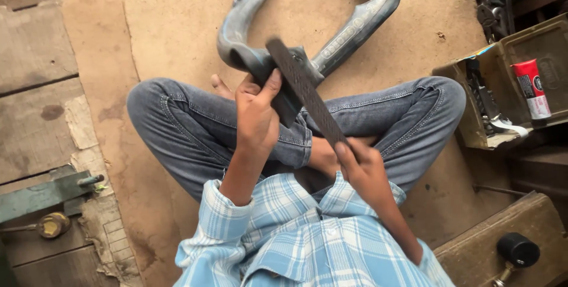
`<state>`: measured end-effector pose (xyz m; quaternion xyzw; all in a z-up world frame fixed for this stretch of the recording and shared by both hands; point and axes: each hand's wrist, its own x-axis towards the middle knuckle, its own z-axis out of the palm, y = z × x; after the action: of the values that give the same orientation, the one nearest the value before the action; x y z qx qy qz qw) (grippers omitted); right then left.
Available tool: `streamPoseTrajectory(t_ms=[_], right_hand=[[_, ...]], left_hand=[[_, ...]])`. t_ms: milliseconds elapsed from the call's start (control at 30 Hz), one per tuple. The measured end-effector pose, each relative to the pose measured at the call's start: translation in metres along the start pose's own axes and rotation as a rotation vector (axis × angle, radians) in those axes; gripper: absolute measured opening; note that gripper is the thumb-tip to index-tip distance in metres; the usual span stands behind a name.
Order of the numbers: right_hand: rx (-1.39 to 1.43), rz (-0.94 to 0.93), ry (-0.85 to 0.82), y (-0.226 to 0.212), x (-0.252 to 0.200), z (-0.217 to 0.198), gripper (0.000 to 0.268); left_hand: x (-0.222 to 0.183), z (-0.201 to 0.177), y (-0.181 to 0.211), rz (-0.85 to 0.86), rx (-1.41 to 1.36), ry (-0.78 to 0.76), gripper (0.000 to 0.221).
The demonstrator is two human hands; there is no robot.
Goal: Filing the surface of a motorcycle inner tube in preparation for a patch repair.
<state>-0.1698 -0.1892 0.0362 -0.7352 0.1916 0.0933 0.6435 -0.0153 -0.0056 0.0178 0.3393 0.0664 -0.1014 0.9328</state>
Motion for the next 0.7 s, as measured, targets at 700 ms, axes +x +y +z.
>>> streamPoseTrajectory(t_ms=[700], right_hand=[[-0.154,-0.080,-0.007,-0.003,-0.016,0.005,0.031]], left_hand=[[0.009,-0.017,0.013,0.139,0.097,0.010,0.020]])
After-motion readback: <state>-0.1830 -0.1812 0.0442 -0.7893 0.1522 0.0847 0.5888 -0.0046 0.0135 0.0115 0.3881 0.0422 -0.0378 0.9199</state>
